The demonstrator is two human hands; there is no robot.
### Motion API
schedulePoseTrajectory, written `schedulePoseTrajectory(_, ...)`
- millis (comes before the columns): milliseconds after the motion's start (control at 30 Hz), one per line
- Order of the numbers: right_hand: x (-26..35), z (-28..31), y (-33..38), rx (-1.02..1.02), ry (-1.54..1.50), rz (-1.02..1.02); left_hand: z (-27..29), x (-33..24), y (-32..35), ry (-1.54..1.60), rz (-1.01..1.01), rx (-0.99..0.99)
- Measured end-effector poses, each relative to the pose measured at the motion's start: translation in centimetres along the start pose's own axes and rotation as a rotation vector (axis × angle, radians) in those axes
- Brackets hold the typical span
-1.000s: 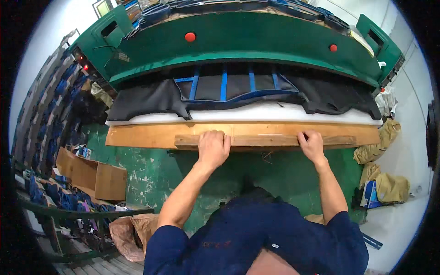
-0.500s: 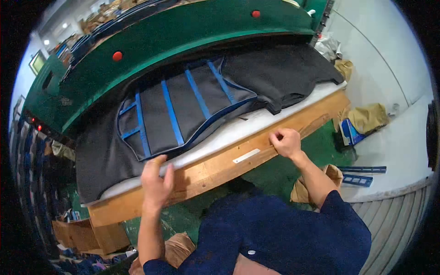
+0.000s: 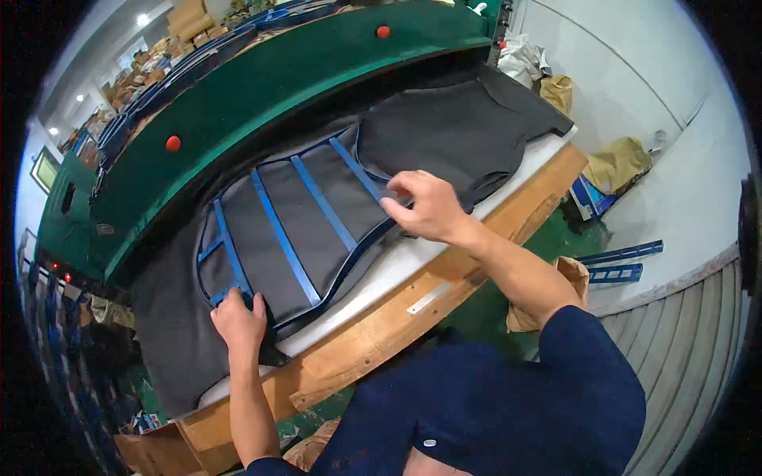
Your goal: Operating a hydraulic press machine to cut shapes from black synthetic material using metal dies.
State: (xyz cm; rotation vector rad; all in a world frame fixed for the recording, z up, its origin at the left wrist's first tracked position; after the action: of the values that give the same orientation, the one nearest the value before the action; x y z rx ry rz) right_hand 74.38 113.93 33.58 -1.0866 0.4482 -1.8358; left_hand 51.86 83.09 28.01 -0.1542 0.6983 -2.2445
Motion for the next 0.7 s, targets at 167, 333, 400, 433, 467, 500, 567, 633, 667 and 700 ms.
schedulePoseTrajectory(167,0.7,-8.5,-2.1,0.450,0.192,-0.046,-1.1,-0.3,-0.9,-0.084,0.043,0.099)
schedulePoseTrajectory(333,0.5,-11.6,0.2,0.412,0.161,0.012,-0.8,-0.8,-1.7,-0.075,-0.048,0.270)
schedulePoseTrajectory(400,0.6,-11.9,0.0,0.438,0.134,-0.014,-1.4,-0.1,-1.7,-0.073,-0.057,0.243)
schedulePoseTrajectory(433,0.8,-12.1,0.3,0.472,0.138,-0.016,-1.5,0.1,-1.7,-0.065,-0.070,0.222)
schedulePoseTrajectory(467,1.6,-11.5,0.1,0.511,0.119,-0.082,-1.3,0.0,-1.8,-0.067,-0.079,0.220)
schedulePoseTrajectory(500,1.7,-11.7,0.3,0.489,0.129,-0.078,-0.8,-0.1,-2.0,-0.009,-0.082,0.228)
schedulePoseTrajectory(567,1.9,-11.7,0.2,0.465,0.133,-0.074,-0.6,0.2,-2.4,0.049,-0.066,0.236)
schedulePoseTrajectory(633,2.3,-11.4,-0.4,0.526,0.092,-0.191,-0.6,0.7,-2.5,0.023,-0.075,0.250)
schedulePoseTrajectory(667,1.9,-11.4,-0.9,0.521,0.091,-0.193,-0.3,0.3,-3.0,0.008,-0.088,0.268)
schedulePoseTrajectory(700,1.2,-11.5,-1.6,0.606,0.046,-0.310,0.2,-0.1,-3.5,0.009,-0.101,0.274)
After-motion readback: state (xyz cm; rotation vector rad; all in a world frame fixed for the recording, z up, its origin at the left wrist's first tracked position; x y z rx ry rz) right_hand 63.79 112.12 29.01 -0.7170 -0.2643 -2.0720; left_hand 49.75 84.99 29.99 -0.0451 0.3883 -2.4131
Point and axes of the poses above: each hand's wrist, its own y-axis away from the middle knuckle, its own z-axis out of the back of the hand, x = y × z, the point moved 1 cm from there along -y, towards the middle knuckle, and after that the axes turned 10 degrees about -x, right-handed, at the moved point
